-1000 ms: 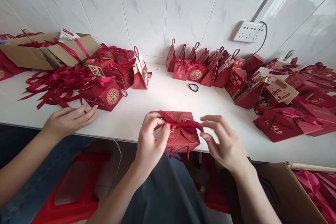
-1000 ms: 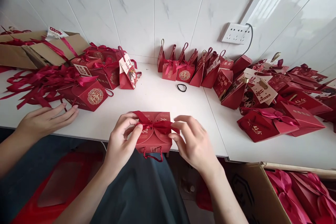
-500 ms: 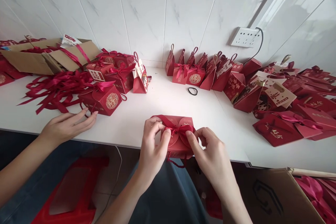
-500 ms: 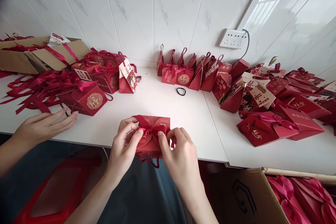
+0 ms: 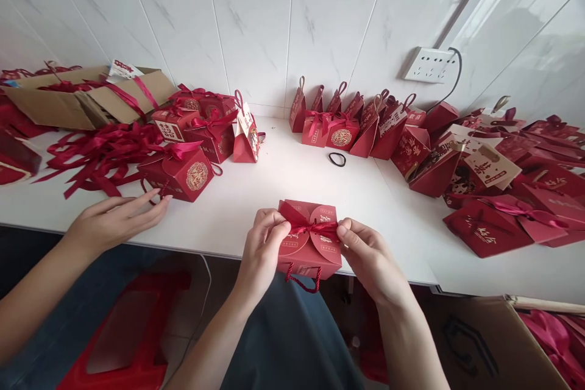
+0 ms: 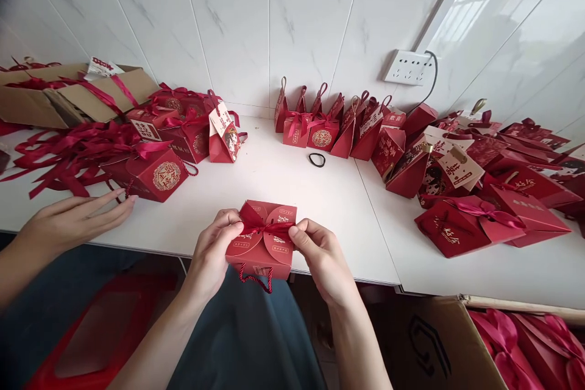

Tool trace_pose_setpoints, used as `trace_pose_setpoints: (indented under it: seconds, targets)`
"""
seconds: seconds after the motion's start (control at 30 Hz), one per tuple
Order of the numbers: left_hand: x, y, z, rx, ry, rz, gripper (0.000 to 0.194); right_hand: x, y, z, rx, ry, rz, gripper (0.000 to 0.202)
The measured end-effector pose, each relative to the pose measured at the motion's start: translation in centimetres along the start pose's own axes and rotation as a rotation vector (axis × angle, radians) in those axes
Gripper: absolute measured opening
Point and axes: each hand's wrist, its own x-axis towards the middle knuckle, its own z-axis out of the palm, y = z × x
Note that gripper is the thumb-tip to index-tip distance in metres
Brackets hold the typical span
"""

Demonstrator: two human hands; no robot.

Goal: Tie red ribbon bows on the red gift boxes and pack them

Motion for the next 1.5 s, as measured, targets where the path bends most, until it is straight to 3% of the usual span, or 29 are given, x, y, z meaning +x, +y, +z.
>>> trace_pose_setpoints:
  seconds: [0.23,0.47,0.6,0.73,0.87,0.93,1.07,1.13,1.23,1.33,1.4,1.5]
  targets:
    - [-0.1,-0.7,0.5,-0.038,0.054,-0.009,0.025,0.3,0.6,-0.8,0.099,-0.015,0.013,0.028]
    - [0.1,-1.5,1.0,-0.121,0.159,0.067,0.027,0.7,1.1,-1.2,0.096,0.004,0.047,0.036]
    - [-0.2,-1.2,0.3,-0.111,0.084,0.003,0.019,0.6,1.0,-2.2,-0.053,-0.006,-0.015,0.036]
    - [-1.1,-0.8,-0.9,0.084,0.033,0.104,0.05,1.5,1.4,-3.5,-0.154,0.148,-0.217,0.044]
    - [-0.3,-1.1,-2.4,0.158,-0.161,0.101,0.06,1.5,2.0,-3.1,-0.13,0.014,-0.197,0.056]
    - [0.9,-1.4,-3.3,0.188,-0.085,0.118,0.057,0.3,2.1,-2.4,-0.198,-0.005,-0.182,0.053]
    - [2.2,-1.0,-4.9,0.247,0.335,0.182,0.04,-2.6,1.6,-2.0,-0.425,0.07,-0.193,0.045]
    - [1.5,-0.4,-5.1,0.219,0.376,0.189,0.033,-3.0,1.2,-2.1,-0.536,0.157,-0.259,0.043]
    - [-0.5,0.4,-4.7,0.255,0.304,0.183,0.037,-1.9,0.8,-2.1,-0.64,0.205,-0.367,0.031]
    - [-2.2,0.7,-4.2,0.294,0.206,0.152,0.042,-0.2,0.9,-1.2,-0.642,-0.003,-0.41,0.044]
    - [-2.4,0.6,-4.2,0.3,0.134,0.136,0.045,0.0,1.1,-0.3,-0.673,-0.114,-0.383,0.055]
    - [-1.2,0.5,-4.6,0.335,-0.037,0.142,0.039,-1.4,1.4,0.6,-0.829,-0.108,-0.338,0.051]
